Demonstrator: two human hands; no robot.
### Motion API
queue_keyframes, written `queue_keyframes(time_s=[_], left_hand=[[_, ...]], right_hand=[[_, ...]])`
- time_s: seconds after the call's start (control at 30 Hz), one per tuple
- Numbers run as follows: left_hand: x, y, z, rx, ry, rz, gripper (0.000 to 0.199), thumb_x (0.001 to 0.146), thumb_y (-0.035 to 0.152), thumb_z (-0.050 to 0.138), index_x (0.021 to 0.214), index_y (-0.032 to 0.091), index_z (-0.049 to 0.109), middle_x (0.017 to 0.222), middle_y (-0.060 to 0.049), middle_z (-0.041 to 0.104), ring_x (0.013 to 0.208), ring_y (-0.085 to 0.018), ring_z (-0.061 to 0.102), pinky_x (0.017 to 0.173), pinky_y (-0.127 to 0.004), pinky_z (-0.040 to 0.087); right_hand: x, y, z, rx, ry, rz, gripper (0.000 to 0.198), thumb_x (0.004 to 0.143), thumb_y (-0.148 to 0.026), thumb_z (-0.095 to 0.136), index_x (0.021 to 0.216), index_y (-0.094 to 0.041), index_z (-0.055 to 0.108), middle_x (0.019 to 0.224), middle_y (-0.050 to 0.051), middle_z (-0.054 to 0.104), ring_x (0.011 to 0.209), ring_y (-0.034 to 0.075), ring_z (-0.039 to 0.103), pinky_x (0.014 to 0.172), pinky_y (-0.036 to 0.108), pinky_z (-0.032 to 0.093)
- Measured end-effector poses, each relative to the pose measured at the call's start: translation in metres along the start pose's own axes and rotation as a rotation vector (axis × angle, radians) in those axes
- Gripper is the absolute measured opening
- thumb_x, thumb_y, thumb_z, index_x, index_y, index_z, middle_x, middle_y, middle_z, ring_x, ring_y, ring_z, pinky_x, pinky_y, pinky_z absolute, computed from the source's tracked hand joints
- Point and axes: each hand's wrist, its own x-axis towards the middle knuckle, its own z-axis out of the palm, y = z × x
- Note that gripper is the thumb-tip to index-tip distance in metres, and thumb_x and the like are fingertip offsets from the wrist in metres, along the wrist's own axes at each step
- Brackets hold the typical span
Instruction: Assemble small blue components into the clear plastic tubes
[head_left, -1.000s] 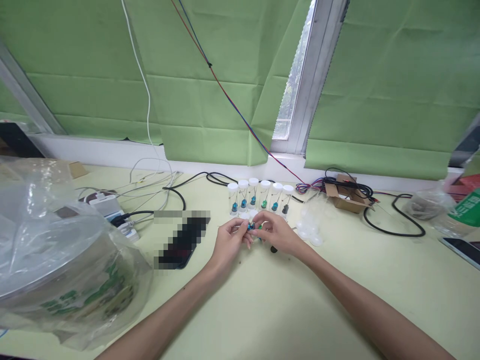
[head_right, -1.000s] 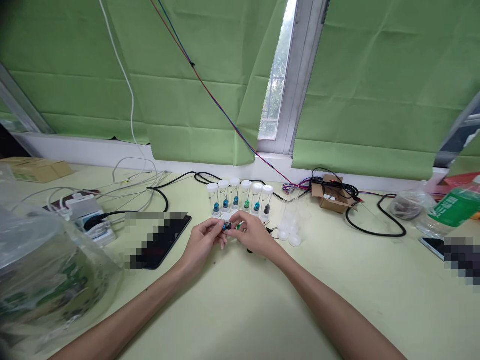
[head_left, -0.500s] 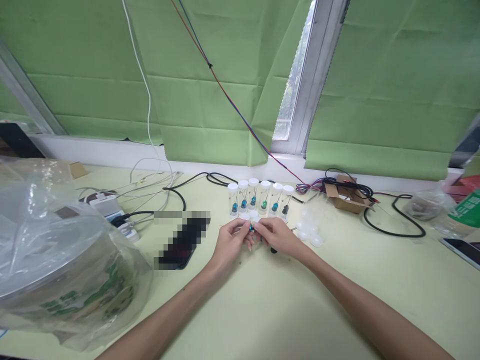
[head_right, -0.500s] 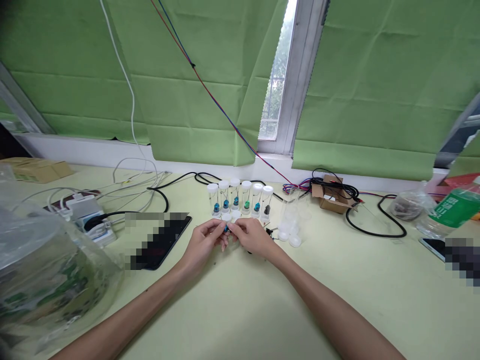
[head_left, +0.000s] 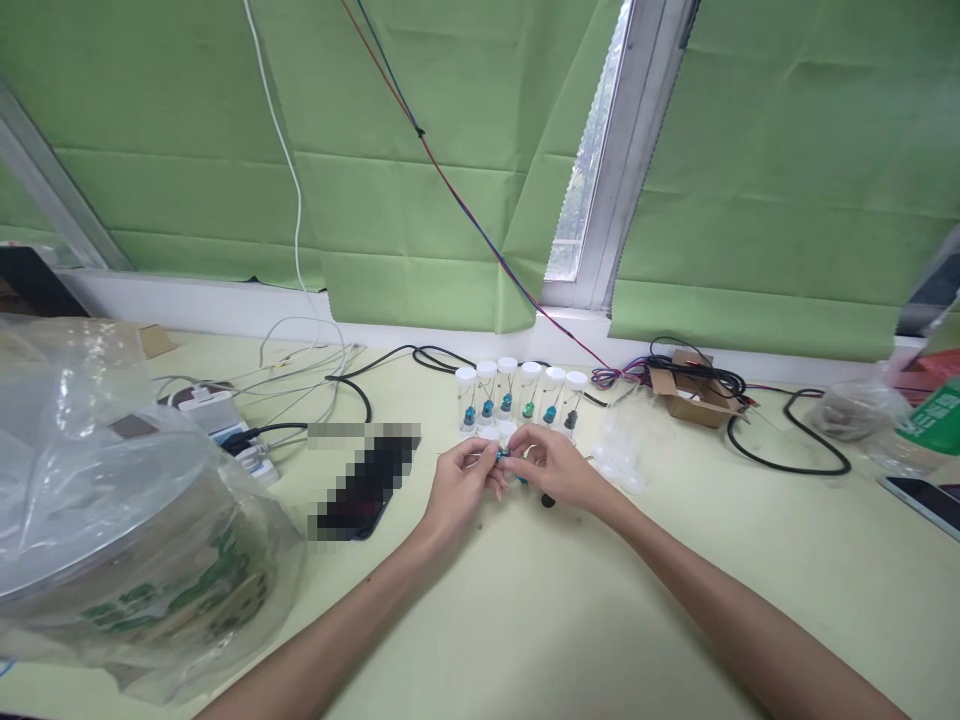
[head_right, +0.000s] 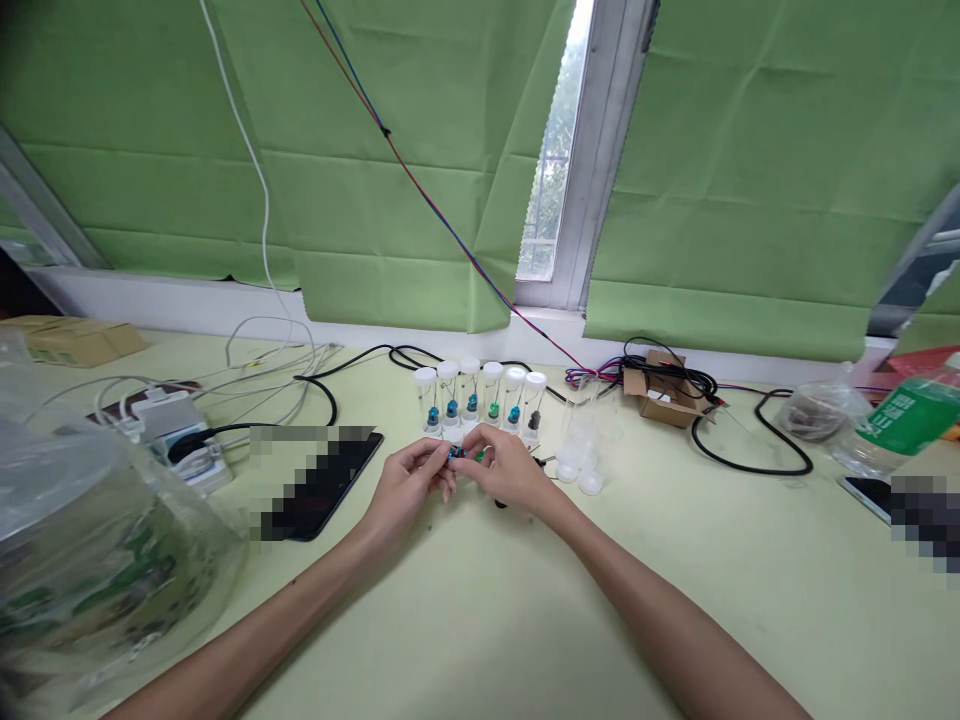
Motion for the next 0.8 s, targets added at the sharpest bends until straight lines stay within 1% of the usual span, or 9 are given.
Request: queue_keyframes(time_s=[0.07, 0.2, 0.33, 0.43, 0.53, 0.67, 0.8], left_hand=[[0.0005, -0.0009, -0.0005, -0.001, 0.001, -0.006, 0.031, 0.075, 0.045, 0.072, 0.075, 0.015, 0.065, 0.06, -0.001, 0.061, 0.051, -0.013, 0.056, 0.049, -0.026, 0.047], [0.0005, -0.0013, -0.0001, 0.0, -0.001, -0.008, 0.031, 0.074, 0.045, 0.072, 0.075, 0.015, 0.064, 0.06, -0.001, 0.06, 0.05, -0.013, 0.055, 0.049, -0.026, 0.047], [-0.0004, 0.0004, 0.001, 0.0, -0.009, -0.009, 0.03, 0.075, 0.044, 0.072, 0.075, 0.015, 0.064, 0.061, -0.001, 0.06, 0.051, -0.012, 0.055, 0.048, -0.025, 0.046], [-0.0004, 0.0007, 0.0009, 0.01, -0.022, -0.011, 0.029, 0.077, 0.042, 0.071, 0.076, 0.014, 0.064, 0.062, -0.002, 0.061, 0.052, -0.012, 0.055, 0.047, -0.025, 0.046], [0.0001, -0.0002, 0.0001, 0.011, -0.043, -0.007, 0.028, 0.078, 0.042, 0.07, 0.077, 0.014, 0.063, 0.063, -0.002, 0.061, 0.053, -0.013, 0.055, 0.048, -0.025, 0.046], [0.0011, -0.0018, -0.0005, 0.014, -0.065, -0.003, 0.029, 0.078, 0.042, 0.07, 0.077, 0.014, 0.063, 0.063, -0.002, 0.061, 0.053, -0.013, 0.056, 0.048, -0.025, 0.046], [0.0011, -0.0015, 0.0002, 0.022, -0.071, -0.001, 0.03, 0.078, 0.043, 0.07, 0.077, 0.014, 0.062, 0.064, -0.003, 0.062, 0.053, -0.013, 0.056, 0.048, -0.025, 0.046]], right_hand=[[0.0003, 0.0013, 0.0003, 0.015, -0.009, -0.003, 0.025, 0.081, -0.042, 0.067, 0.089, -0.02, 0.057, 0.087, 0.001, 0.063, 0.06, 0.011, 0.053, 0.057, 0.025, 0.041], [0.0003, 0.0022, 0.0018, 0.026, -0.022, 0.007, 0.021, 0.083, -0.04, 0.064, 0.085, -0.02, 0.056, 0.085, 0.0, 0.063, 0.058, 0.011, 0.052, 0.054, 0.025, 0.039], [-0.0008, -0.0001, 0.0026, 0.005, -0.035, 0.017, 0.021, 0.088, -0.038, 0.058, 0.078, -0.019, 0.056, 0.07, -0.001, 0.06, 0.055, 0.012, 0.051, 0.052, 0.024, 0.037], [-0.0012, -0.0017, 0.0025, -0.006, -0.054, 0.009, 0.028, 0.092, -0.039, 0.051, 0.073, -0.019, 0.057, 0.059, -0.002, 0.056, 0.052, 0.012, 0.049, 0.052, 0.024, 0.037], [-0.0004, -0.0019, 0.002, -0.042, -0.061, -0.012, 0.039, 0.095, -0.043, 0.045, 0.066, -0.019, 0.055, 0.055, -0.002, 0.054, 0.05, 0.012, 0.049, 0.052, 0.025, 0.037], [0.0008, 0.0009, 0.0029, -0.045, -0.088, -0.017, 0.05, 0.099, -0.047, 0.037, 0.062, -0.018, 0.056, 0.057, 0.0, 0.058, 0.048, 0.012, 0.05, 0.054, 0.025, 0.04], [0.0007, 0.0038, 0.0055, -0.006, -0.096, 0.024, 0.055, 0.099, -0.051, 0.033, 0.063, -0.018, 0.058, 0.057, 0.001, 0.061, 0.045, 0.011, 0.051, 0.054, 0.025, 0.041]])
